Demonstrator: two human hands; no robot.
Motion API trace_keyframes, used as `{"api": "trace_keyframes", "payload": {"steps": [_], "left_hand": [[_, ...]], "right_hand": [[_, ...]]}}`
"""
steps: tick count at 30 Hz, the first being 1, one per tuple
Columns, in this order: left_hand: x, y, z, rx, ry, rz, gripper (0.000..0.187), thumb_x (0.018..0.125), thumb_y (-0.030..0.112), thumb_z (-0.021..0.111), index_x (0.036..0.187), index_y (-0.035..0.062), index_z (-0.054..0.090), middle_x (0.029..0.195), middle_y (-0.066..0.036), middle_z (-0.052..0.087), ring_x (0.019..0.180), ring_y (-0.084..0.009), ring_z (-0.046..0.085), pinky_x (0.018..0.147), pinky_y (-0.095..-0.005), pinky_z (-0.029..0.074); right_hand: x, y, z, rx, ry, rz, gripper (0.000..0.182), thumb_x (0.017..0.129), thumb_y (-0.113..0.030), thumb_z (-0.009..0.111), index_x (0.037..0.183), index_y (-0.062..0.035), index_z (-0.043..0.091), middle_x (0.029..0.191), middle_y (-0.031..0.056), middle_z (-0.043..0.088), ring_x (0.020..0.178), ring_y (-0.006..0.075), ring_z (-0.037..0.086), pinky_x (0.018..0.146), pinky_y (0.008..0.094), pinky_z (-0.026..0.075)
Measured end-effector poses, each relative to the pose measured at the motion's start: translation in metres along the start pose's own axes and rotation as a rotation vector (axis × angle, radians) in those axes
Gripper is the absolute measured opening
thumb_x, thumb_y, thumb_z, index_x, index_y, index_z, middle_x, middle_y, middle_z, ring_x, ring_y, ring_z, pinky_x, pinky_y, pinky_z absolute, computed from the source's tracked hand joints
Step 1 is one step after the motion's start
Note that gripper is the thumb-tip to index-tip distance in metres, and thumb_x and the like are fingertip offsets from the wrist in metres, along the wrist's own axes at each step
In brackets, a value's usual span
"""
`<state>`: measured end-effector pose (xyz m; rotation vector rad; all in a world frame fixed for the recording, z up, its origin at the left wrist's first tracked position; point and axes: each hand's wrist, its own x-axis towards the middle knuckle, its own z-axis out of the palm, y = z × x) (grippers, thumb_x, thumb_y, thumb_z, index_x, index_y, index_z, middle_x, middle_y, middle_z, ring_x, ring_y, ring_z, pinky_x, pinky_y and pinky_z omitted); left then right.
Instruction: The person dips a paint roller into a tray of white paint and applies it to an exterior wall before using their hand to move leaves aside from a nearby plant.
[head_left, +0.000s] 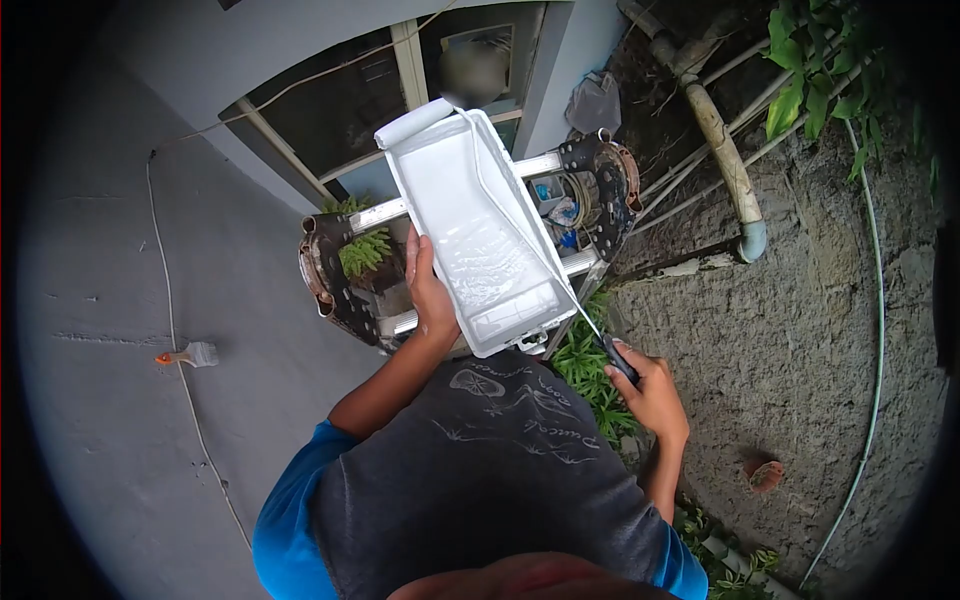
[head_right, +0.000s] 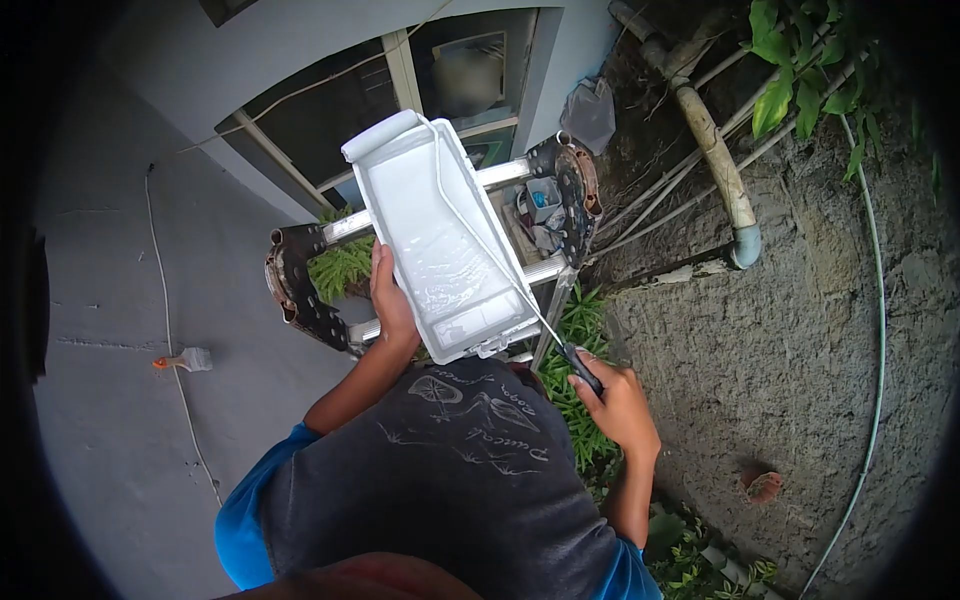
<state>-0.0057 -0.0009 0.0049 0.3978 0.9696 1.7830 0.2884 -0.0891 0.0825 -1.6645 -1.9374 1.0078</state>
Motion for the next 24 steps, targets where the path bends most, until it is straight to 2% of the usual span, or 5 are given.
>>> {"api": "trace_keyframes", "payload": {"steps": [7,14,18,22,24], "left_hand": [[-0.002,0.002,0.002,-0.004,0.034,-0.034,0.052,0.102,0.028,0.040,0.145,0.0000,0.031,0.131,-0.012,0.052,0.117,-0.0186,0.053,0.099,-0.0289,0.041],[-0.001,0.001,0.000,0.003,-0.035,-0.016,0.057,0.101,0.032,0.042,0.146,-0.0007,0.028,0.133,-0.013,0.048,0.118,-0.0199,0.052,0.101,-0.0308,0.040],[-0.001,0.002,0.001,0.038,-0.024,0.010,0.056,0.101,0.032,0.041,0.146,-0.0001,0.029,0.134,-0.013,0.047,0.119,-0.0207,0.051,0.102,-0.0317,0.040],[0.000,-0.002,-0.004,0.044,-0.049,0.021,0.056,0.101,0.032,0.041,0.146,-0.0002,0.029,0.134,-0.012,0.047,0.120,-0.0211,0.051,0.102,-0.0319,0.039],[0.002,-0.005,-0.006,0.044,-0.025,0.024,0.056,0.101,0.031,0.041,0.145,-0.0006,0.030,0.135,-0.012,0.047,0.121,-0.0214,0.050,0.102,-0.0318,0.039]], "right_hand": [[0.003,0.005,0.007,0.060,0.026,0.079,0.030,0.085,-0.012,0.069,0.109,0.0058,0.064,0.070,0.0156,0.061,0.057,0.0106,0.053,0.054,0.0268,0.045],[0.004,0.026,0.023,0.160,0.231,-0.038,0.023,0.083,-0.010,0.072,0.099,0.0046,0.065,0.066,0.0073,0.059,0.056,0.0090,0.049,0.053,0.0257,0.041],[0.018,0.050,0.014,0.170,0.444,-0.016,0.018,0.084,-0.006,0.068,0.093,0.0024,0.055,0.069,0.0022,0.052,0.062,0.0076,0.047,0.056,0.0252,0.039],[0.048,0.095,-0.008,0.172,0.505,0.058,0.011,0.082,-0.005,0.061,0.088,0.0019,0.055,0.062,0.0058,0.049,0.057,0.0111,0.042,0.053,0.0304,0.036],[0.061,0.102,-0.005,0.099,0.575,0.048,0.017,0.083,-0.011,0.065,0.082,0.0010,0.053,0.059,0.0049,0.047,0.054,0.0110,0.039,0.050,0.0305,0.033]]}}
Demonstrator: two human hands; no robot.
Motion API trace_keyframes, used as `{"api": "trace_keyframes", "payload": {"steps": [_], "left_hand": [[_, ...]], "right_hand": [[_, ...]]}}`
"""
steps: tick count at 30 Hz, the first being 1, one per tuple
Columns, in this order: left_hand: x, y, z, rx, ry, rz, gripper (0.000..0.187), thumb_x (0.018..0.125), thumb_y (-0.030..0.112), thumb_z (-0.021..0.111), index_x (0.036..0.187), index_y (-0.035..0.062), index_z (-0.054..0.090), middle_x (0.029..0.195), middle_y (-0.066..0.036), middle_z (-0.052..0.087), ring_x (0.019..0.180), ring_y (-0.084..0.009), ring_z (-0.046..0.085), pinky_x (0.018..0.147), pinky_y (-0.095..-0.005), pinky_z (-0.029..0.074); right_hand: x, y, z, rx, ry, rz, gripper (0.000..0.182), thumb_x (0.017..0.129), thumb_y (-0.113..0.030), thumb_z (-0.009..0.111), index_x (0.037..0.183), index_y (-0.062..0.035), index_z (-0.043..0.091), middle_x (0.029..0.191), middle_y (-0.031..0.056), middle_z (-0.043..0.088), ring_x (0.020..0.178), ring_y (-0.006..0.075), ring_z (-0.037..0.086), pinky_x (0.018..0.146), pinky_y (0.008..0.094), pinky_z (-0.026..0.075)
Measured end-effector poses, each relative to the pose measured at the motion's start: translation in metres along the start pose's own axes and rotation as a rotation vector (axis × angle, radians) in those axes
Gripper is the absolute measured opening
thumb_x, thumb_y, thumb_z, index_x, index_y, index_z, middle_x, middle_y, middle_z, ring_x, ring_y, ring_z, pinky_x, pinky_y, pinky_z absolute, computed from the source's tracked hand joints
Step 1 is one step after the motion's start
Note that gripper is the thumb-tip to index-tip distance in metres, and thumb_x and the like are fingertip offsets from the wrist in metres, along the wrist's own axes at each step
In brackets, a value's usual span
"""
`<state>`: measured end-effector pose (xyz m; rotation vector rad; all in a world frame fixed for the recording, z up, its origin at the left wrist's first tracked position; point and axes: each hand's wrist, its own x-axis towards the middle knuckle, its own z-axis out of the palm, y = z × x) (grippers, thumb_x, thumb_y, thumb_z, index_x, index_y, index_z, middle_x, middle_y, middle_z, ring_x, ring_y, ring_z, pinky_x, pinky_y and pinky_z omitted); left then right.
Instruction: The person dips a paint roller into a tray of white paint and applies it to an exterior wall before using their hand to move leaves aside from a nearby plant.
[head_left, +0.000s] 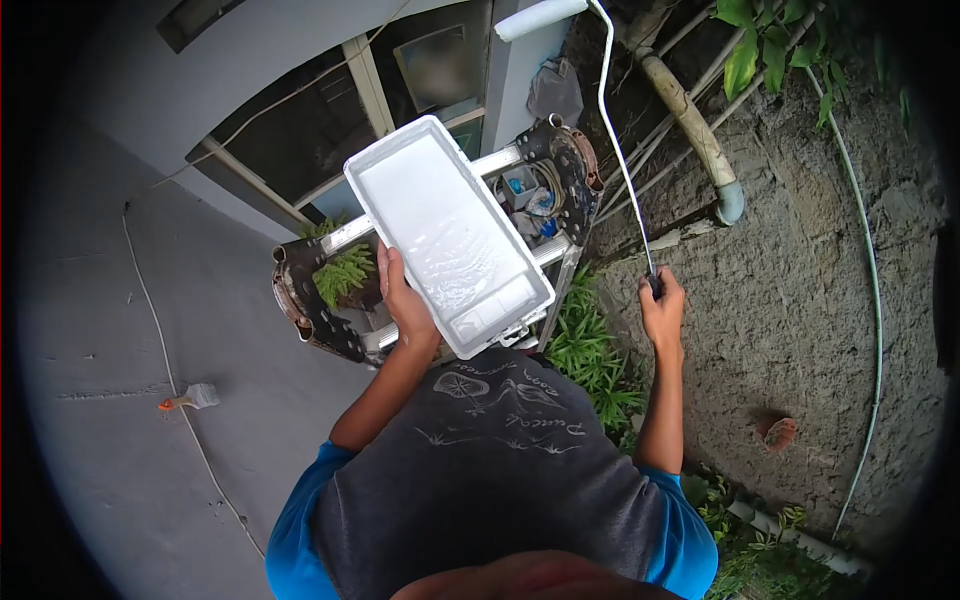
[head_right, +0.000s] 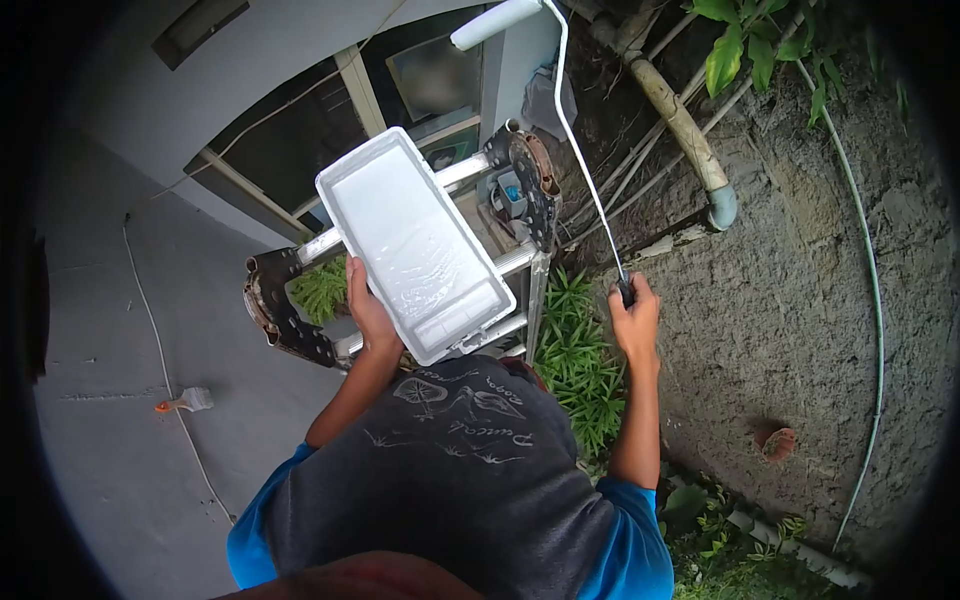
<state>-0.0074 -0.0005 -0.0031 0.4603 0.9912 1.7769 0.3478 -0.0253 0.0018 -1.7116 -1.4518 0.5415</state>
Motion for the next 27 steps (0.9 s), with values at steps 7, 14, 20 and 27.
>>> {"api": "trace_keyframes", "payload": {"steps": [7,14,20,27], "left_hand": [[-0.005,0.005,0.006,-0.007,0.007,-0.008,0.053,0.102,0.031,0.041,0.143,-0.0010,0.033,0.133,-0.012,0.048,0.119,-0.0200,0.050,0.102,-0.0309,0.038],[-0.004,0.004,0.004,0.014,0.032,-0.003,0.053,0.102,0.031,0.041,0.143,-0.0022,0.034,0.134,-0.011,0.047,0.119,-0.0195,0.049,0.103,-0.0299,0.037],[-0.002,0.001,0.002,0.034,0.064,0.018,0.054,0.102,0.030,0.041,0.144,-0.0029,0.034,0.136,-0.012,0.047,0.120,-0.0193,0.049,0.103,-0.0295,0.036],[-0.004,0.004,0.006,0.080,0.083,0.040,0.055,0.102,0.029,0.041,0.146,-0.0031,0.031,0.137,-0.013,0.046,0.121,-0.0192,0.048,0.103,-0.0291,0.035]], "right_hand": [[0.025,0.083,0.063,-0.110,0.119,-0.029,0.033,0.088,-0.023,0.065,0.069,0.0005,0.052,0.052,0.0129,0.042,0.045,0.0201,0.038,0.048,0.0358,0.035],[0.040,0.140,0.119,0.012,0.013,-0.064,0.019,0.080,-0.017,0.062,0.072,-0.0001,0.058,0.055,0.0167,0.047,0.048,0.0276,0.048,0.053,0.0375,0.041],[0.040,0.161,0.148,0.059,0.068,-0.191,0.027,0.085,-0.019,0.059,0.070,0.0015,0.049,0.054,0.0165,0.039,0.047,0.0258,0.036,0.050,0.0392,0.036],[0.053,0.194,0.185,0.032,0.066,-0.181,0.024,0.085,-0.018,0.060,0.079,0.0029,0.051,0.067,0.0227,0.051,0.064,0.0433,0.050,0.060,0.0444,0.040]]}}
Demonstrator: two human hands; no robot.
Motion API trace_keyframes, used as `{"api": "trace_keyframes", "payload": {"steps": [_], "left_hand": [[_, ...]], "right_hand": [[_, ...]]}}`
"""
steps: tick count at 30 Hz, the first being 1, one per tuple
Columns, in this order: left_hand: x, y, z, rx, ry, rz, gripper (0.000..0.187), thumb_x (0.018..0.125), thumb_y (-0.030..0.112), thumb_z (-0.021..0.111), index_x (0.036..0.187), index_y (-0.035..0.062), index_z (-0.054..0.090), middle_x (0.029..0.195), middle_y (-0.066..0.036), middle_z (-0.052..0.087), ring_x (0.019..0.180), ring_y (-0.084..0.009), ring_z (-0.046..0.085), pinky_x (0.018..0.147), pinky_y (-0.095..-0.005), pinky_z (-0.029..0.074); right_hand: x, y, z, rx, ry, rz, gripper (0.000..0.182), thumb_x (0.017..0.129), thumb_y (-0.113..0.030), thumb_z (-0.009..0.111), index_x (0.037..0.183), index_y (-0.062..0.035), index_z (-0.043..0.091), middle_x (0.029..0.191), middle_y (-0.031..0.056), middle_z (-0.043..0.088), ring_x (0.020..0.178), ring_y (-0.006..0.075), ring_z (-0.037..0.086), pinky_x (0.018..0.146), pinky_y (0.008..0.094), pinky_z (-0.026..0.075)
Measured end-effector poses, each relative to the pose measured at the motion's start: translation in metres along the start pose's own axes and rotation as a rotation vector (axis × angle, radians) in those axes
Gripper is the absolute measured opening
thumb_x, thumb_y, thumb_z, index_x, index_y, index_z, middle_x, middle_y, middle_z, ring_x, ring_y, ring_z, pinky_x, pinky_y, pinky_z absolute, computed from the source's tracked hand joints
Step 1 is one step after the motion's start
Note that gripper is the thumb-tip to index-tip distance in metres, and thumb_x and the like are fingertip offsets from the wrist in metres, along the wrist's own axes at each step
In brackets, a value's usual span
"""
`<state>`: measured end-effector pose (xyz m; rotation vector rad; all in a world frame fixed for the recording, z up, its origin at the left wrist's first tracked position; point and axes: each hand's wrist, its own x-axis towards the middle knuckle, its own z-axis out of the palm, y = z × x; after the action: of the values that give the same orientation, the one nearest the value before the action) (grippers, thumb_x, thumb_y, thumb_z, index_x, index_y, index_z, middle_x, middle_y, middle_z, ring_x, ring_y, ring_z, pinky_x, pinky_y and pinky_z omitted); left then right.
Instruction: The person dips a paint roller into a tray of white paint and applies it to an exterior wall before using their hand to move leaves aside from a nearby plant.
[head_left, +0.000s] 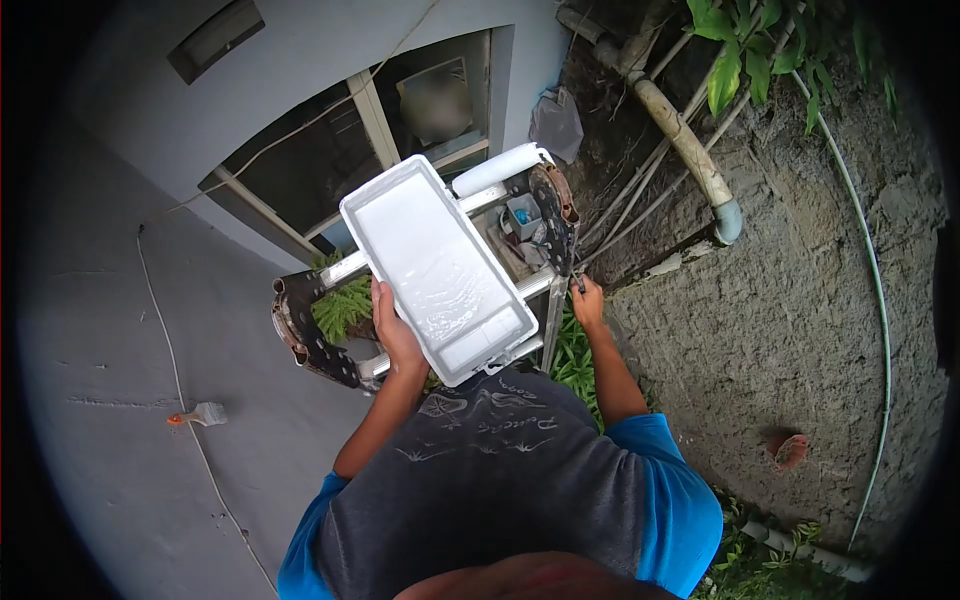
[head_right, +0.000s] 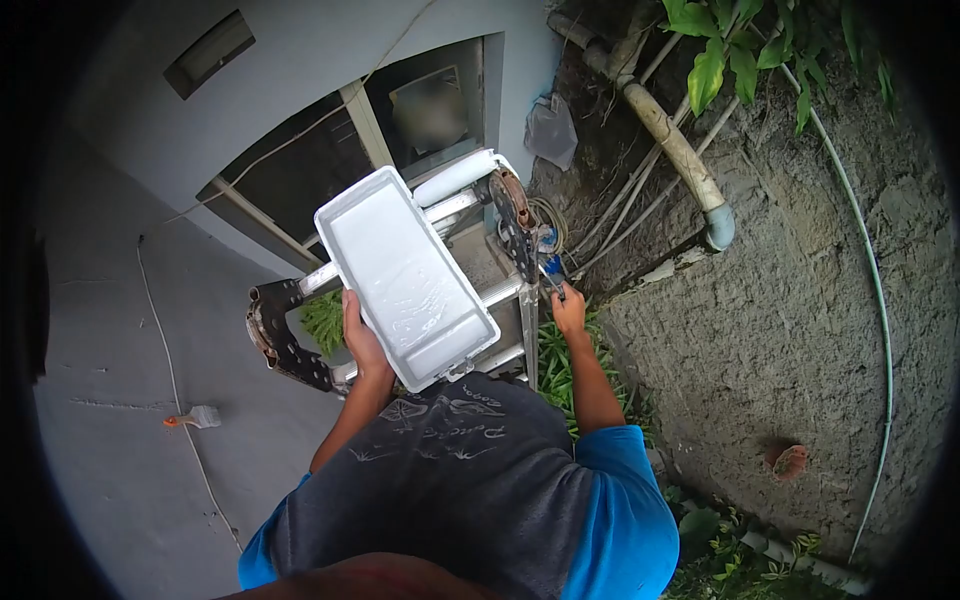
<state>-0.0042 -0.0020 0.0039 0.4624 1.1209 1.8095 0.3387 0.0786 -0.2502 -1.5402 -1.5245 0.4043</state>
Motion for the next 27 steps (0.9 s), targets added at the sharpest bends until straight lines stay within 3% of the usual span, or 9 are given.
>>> {"api": "trace_keyframes", "payload": {"steps": [1,3,10,12,18,21,22,27], "left_hand": [[0.000,0.000,0.000,-0.001,0.000,0.003,0.055,0.102,0.029,0.041,0.146,-0.0031,0.031,0.137,-0.013,0.046,0.121,-0.0192,0.048,0.103,-0.0291,0.035],[-0.001,0.000,0.000,-0.018,-0.013,-0.017,0.056,0.102,0.030,0.041,0.146,-0.0030,0.032,0.137,-0.013,0.046,0.121,-0.0192,0.048,0.103,-0.0289,0.034],[0.000,-0.005,-0.005,-0.031,-0.005,-0.013,0.053,0.102,0.029,0.041,0.145,-0.0010,0.034,0.135,-0.013,0.048,0.120,-0.0207,0.050,0.102,-0.0304,0.037],[0.006,-0.011,-0.014,-0.079,-0.094,-0.006,0.051,0.102,0.027,0.040,0.144,-0.0003,0.034,0.134,-0.012,0.048,0.120,-0.0213,0.050,0.102,-0.0315,0.037],[0.010,-0.018,-0.016,-0.115,-0.141,0.063,0.050,0.102,0.025,0.039,0.144,-0.0017,0.033,0.133,-0.014,0.049,0.118,-0.0224,0.051,0.100,-0.0318,0.039],[0.008,-0.016,-0.013,-0.124,-0.116,0.052,0.050,0.102,0.025,0.037,0.144,-0.0019,0.033,0.133,-0.014,0.049,0.118,-0.0225,0.052,0.100,-0.0319,0.039],[0.009,-0.017,-0.015,-0.122,-0.120,0.047,0.050,0.102,0.025,0.037,0.144,-0.0019,0.033,0.133,-0.014,0.049,0.118,-0.0225,0.052,0.100,-0.0318,0.039],[0.007,-0.015,-0.013,-0.105,-0.052,0.026,0.050,0.102,0.025,0.038,0.144,-0.0017,0.035,0.133,-0.014,0.050,0.117,-0.0221,0.052,0.100,-0.0317,0.039]], "right_hand": [[0.004,-0.001,0.001,0.001,0.000,-0.003,0.024,0.085,-0.018,0.060,0.079,0.0029,0.051,0.067,0.0227,0.051,0.064,0.0433,0.050,0.060,0.0444,0.040],[0.010,0.001,0.007,-0.157,-0.171,0.100,0.028,0.081,-0.024,0.062,0.092,0.0019,0.063,0.091,0.0268,0.064,0.090,0.0452,0.060,0.080,0.0478,0.049],[0.017,0.006,0.025,0.038,-0.284,0.136,0.037,0.077,-0.025,0.068,0.103,0.0014,0.065,0.091,0.0276,0.065,0.089,0.0463,0.062,0.078,0.0464,0.050],[0.020,-0.009,0.015,0.036,-0.327,0.107,0.038,0.076,-0.025,0.069,0.104,-0.0004,0.063,0.093,0.0266,0.066,0.092,0.0444,0.062,0.080,0.0446,0.050],[0.037,-0.051,0.006,0.188,-0.345,0.087,0.031,0.073,-0.012,0.068,0.102,-0.0023,0.063,0.085,0.0166,0.065,0.079,0.0309,0.064,0.076,0.0375,0.049],[0.040,-0.060,0.009,0.149,-0.339,0.024,0.029,0.074,-0.015,0.069,0.099,-0.0015,0.063,0.083,0.0166,0.064,0.077,0.0304,0.062,0.074,0.0373,0.049],[0.042,-0.050,0.017,0.119,-0.319,-0.015,0.033,0.074,-0.021,0.071,0.100,-0.0016,0.064,0.086,0.0179,0.066,0.081,0.0310,0.064,0.076,0.0376,0.049],[0.041,-0.057,0.018,0.252,-0.336,-0.010,0.039,0.075,-0.023,0.070,0.107,-0.0018,0.065,0.096,0.0222,0.068,0.092,0.0344,0.066,0.080,0.0390,0.048]]}}
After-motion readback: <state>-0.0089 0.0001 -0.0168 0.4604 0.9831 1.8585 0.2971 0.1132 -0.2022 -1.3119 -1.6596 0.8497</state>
